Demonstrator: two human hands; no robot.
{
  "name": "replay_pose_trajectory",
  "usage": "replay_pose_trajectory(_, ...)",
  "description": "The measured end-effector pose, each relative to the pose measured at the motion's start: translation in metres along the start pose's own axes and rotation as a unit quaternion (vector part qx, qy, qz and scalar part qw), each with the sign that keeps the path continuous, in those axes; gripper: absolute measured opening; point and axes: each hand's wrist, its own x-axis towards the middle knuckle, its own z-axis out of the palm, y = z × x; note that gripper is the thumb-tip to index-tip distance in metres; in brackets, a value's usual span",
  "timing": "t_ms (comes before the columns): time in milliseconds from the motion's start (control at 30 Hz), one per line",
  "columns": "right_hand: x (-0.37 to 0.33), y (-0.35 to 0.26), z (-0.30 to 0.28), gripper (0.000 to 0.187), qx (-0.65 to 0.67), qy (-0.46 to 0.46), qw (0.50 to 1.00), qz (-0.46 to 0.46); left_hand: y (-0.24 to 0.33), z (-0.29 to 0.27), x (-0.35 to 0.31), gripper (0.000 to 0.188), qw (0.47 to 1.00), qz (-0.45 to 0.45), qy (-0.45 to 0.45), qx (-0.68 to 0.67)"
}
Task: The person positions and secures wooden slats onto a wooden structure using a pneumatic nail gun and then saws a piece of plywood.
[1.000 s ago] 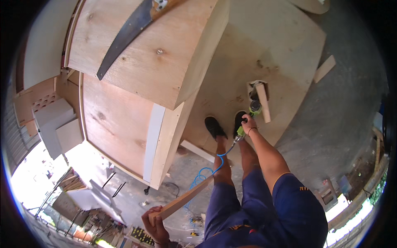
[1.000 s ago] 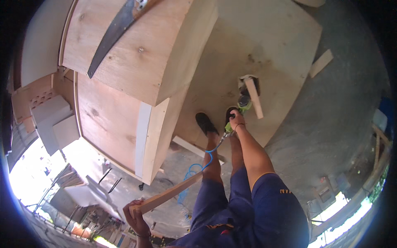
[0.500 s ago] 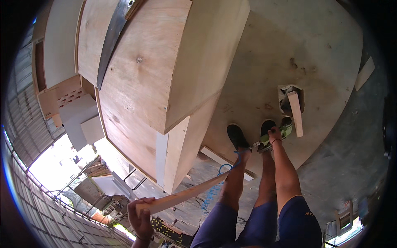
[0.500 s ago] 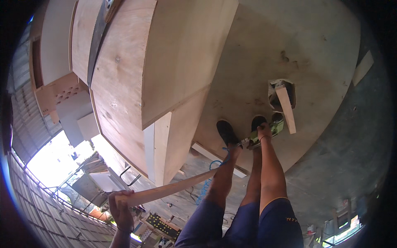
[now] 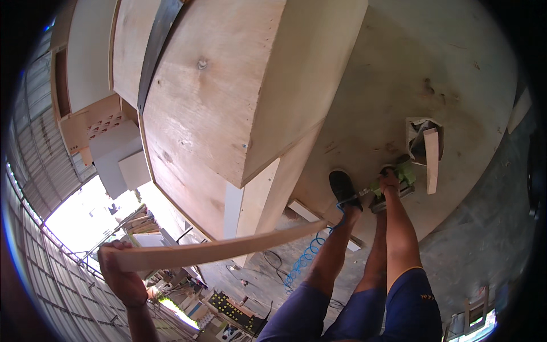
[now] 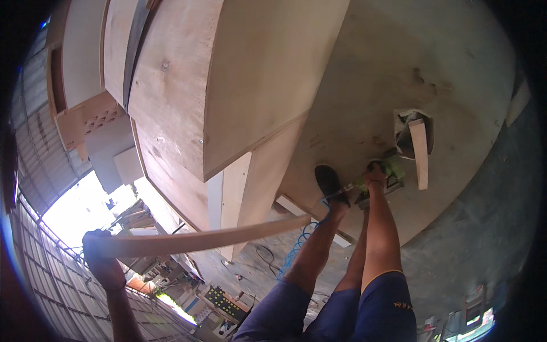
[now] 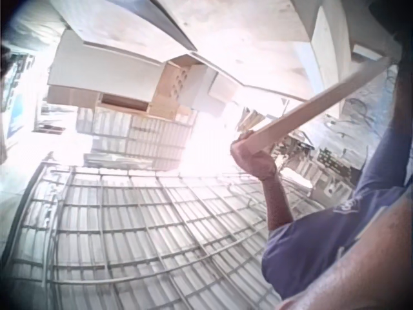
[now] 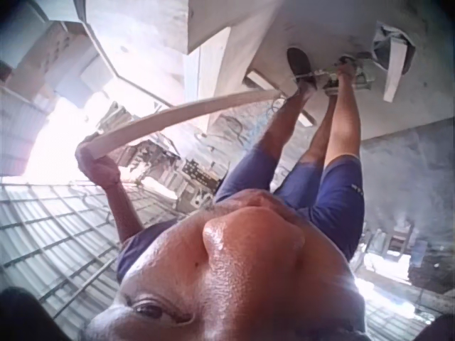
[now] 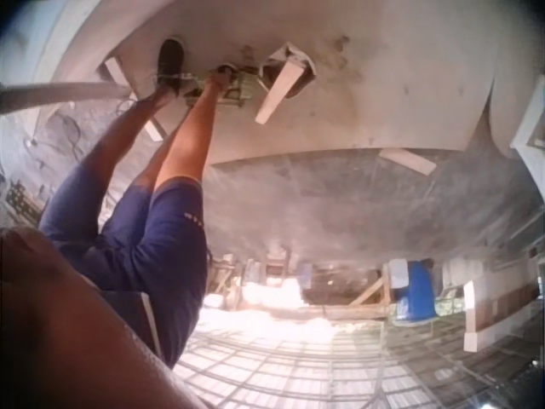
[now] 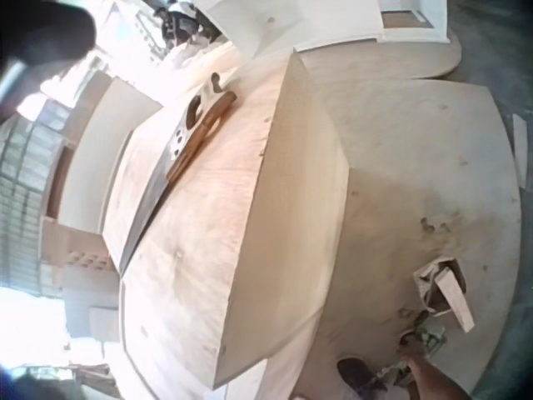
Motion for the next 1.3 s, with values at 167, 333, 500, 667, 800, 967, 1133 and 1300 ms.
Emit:
replay_pose_trajectory(167,-0.029,-0.018,-0.02,0.07,-0.011,0.0,0.999,0.032,-0.028,-0.024,0.01,0.029,0.993,-0.031,0.079,-0.078)
replay_pose_trajectory(333,-0.061,0.022,-0.007,0.059,-0.053,0.15,0.964,-0.211,-0.093,-0.026,-0.011,0.031,0.936,-0.165,0.115,-0.288)
replay_pose_trajectory(500,-0.263,-0.059,-0.109,0.06,0.417,-0.301,0.84,-0.173,-0.143,0.032,-0.067,0.032,0.867,-0.253,0.022,-0.428)
replay_pose_trajectory(667,-0.368,-0.144,-0.208,0.064,0.656,-0.178,0.653,-0.335,-0.107,0.147,-0.089,0.033,0.732,-0.362,0.045,-0.576)
replay_pose_trajectory(800,-0.391,-0.234,-0.287,0.049,0.607,-0.004,0.684,-0.405,-0.089,0.188,-0.083,0.037,0.731,-0.37,0.019,-0.573)
replay_pose_trajectory(967,-0.361,-0.337,-0.347,0.036,0.527,0.039,0.722,-0.447,-0.083,0.214,-0.027,0.051,0.986,-0.099,-0.033,-0.133)
replay_pose_trajectory(1133,-0.304,-0.393,-0.383,0.027,0.502,0.005,0.74,-0.447,-0.069,0.226,0.031,0.072,0.988,0.13,0.061,0.054)
replay_pose_trajectory(1300,-0.291,-0.406,-0.405,0.028,0.363,0.105,0.815,-0.44,-0.079,0.229,0.039,0.061,0.979,0.177,0.025,0.099)
